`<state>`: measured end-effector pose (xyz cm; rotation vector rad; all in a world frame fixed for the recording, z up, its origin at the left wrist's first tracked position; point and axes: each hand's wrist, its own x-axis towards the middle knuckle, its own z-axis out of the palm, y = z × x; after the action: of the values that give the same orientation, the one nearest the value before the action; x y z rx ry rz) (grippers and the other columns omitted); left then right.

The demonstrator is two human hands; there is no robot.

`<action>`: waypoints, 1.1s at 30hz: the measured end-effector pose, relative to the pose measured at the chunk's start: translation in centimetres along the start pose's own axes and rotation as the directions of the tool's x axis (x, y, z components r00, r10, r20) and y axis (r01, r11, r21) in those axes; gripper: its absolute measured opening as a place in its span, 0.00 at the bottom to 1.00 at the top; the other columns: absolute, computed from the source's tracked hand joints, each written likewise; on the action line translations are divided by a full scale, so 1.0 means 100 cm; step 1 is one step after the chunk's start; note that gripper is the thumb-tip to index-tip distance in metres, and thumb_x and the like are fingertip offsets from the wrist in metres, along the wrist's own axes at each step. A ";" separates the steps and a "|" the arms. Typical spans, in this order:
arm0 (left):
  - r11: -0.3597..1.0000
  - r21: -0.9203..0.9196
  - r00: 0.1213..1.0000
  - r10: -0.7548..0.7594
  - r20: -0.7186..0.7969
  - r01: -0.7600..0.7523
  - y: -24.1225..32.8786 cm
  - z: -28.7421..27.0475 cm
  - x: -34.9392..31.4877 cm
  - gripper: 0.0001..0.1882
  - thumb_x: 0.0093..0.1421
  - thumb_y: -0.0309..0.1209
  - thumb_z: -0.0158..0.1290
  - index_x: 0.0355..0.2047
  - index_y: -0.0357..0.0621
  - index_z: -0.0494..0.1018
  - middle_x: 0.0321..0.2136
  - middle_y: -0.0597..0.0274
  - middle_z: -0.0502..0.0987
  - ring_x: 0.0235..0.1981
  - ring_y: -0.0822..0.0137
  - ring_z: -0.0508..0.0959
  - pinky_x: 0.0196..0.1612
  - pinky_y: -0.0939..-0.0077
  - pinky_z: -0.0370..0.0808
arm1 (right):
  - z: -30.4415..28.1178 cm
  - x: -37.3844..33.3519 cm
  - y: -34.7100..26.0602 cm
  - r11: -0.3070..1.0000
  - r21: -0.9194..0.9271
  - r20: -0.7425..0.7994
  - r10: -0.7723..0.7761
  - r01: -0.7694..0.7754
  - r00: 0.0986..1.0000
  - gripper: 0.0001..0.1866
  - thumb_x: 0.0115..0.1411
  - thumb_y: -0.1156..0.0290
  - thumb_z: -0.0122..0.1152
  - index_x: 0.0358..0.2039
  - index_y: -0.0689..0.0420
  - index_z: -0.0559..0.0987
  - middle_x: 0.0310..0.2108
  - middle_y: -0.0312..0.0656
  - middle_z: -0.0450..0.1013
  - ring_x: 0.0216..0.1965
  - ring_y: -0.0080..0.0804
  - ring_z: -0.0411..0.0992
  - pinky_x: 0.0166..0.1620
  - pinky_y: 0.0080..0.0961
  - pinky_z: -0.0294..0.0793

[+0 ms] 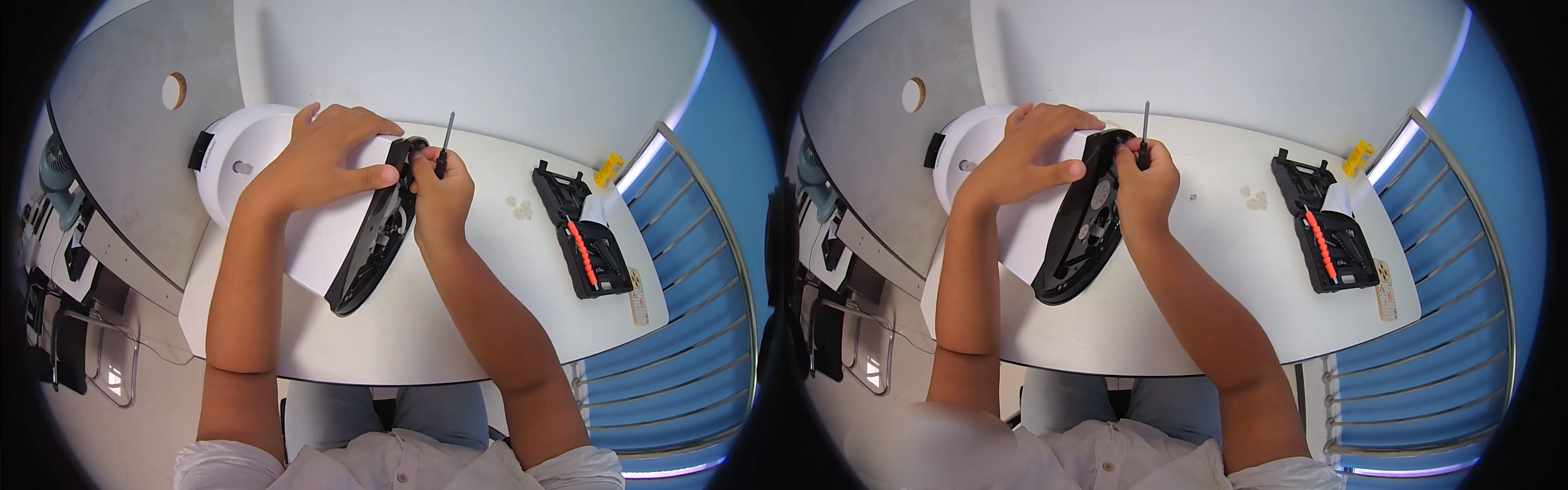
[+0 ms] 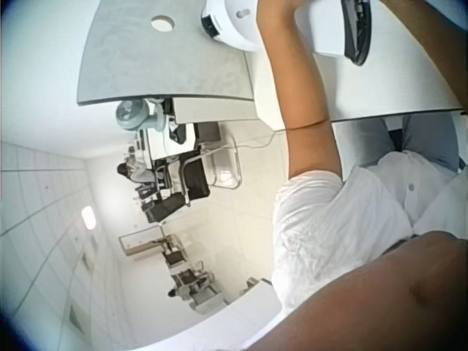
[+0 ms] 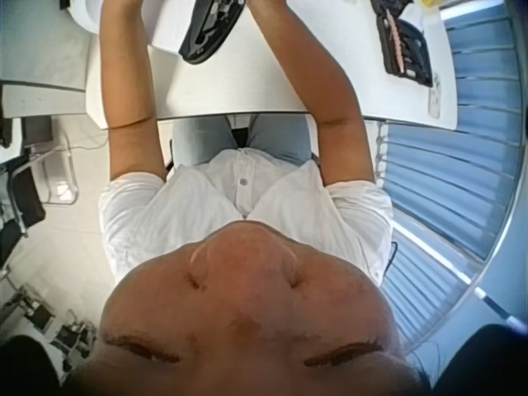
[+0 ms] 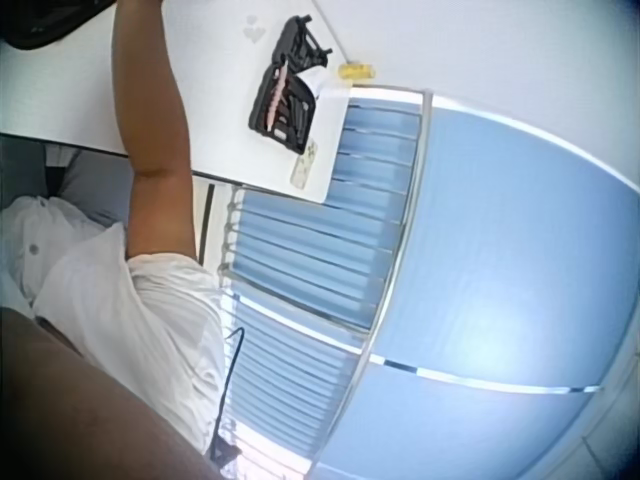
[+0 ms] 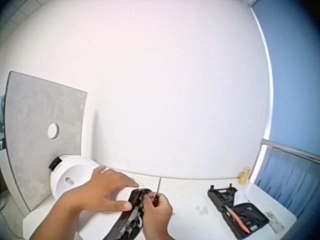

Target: The person uses a screwdriver to remove multiple screws from the base of a white cylindrical device. They place the removed screws on the table and continue unscrewing until the base is detached from the main body.

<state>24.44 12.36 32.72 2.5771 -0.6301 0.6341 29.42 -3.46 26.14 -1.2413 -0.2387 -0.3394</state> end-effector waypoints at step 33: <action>0.998 -0.010 0.998 0.061 0.017 -0.061 -0.004 -0.001 0.006 0.33 0.54 0.61 0.48 0.49 0.50 0.71 0.47 0.64 0.74 0.53 0.63 0.68 0.63 0.58 0.45 | -0.123 0.060 0.011 0.801 -0.418 0.463 -0.217 0.428 0.859 0.06 0.54 0.79 0.48 0.30 0.65 0.74 0.28 0.43 0.70 0.29 0.32 0.67 0.37 0.23 0.67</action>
<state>25.13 12.51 32.97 2.5657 -0.7183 0.6278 35.34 -15.63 23.56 -1.8026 -0.7639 -0.4714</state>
